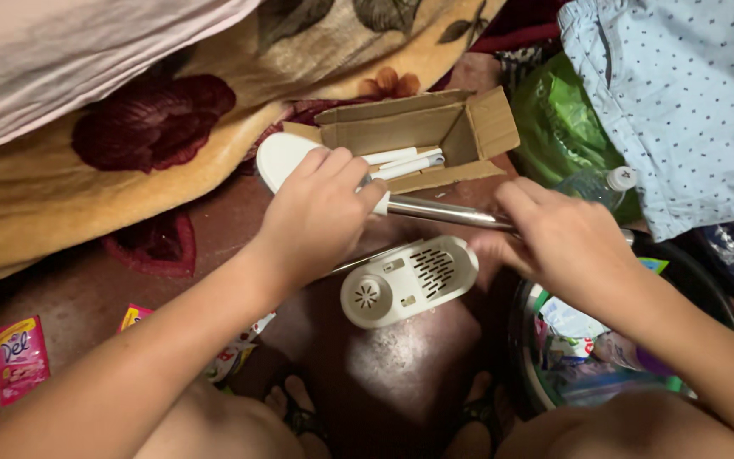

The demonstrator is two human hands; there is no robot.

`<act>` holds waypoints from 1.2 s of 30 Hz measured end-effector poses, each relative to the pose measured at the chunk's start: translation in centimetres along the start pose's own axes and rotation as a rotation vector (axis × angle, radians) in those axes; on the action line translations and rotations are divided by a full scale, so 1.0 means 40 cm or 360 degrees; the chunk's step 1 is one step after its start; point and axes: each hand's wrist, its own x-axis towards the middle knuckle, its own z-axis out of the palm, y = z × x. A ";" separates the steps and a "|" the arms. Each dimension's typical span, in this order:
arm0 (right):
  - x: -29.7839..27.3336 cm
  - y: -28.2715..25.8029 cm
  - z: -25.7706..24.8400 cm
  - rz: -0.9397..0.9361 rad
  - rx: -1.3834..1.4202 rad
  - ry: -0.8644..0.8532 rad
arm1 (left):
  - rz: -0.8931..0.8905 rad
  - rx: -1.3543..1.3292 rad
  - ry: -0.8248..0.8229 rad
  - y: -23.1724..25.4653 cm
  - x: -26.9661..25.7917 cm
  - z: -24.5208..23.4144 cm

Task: The person removes a brush head and metal poles from a cardboard box, assembles the poles together by hand, and then uses a pair of scissors to cut and flatten several cardboard boxes on a bed.

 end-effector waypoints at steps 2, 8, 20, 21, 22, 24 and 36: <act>0.000 0.002 -0.003 0.0054 0.0008 -0.0105 | 0.0032 -0.0008 0.0001 -0.002 -0.001 0.006; 0.005 0.005 0.002 0.0094 0.0712 -0.0293 | 0.0202 0.0119 -0.0044 -0.012 -0.008 0.016; 0.014 -0.003 -0.016 0.0109 0.0693 -0.0285 | 0.0227 0.0131 -0.0003 -0.017 -0.009 0.020; 0.019 0.001 -0.013 0.0033 0.0944 -0.0299 | 0.0256 0.0174 -0.0001 -0.020 -0.010 0.020; 0.018 0.003 -0.014 0.0166 0.0784 -0.0411 | 0.0287 0.0214 0.0006 -0.021 -0.008 0.023; 0.016 -0.003 -0.022 0.0432 0.0459 -0.0622 | 0.0181 0.0091 0.0080 -0.021 -0.003 0.030; 0.011 0.028 -0.017 0.0337 0.0960 -0.0500 | 0.0184 0.0150 0.0025 -0.046 -0.013 0.045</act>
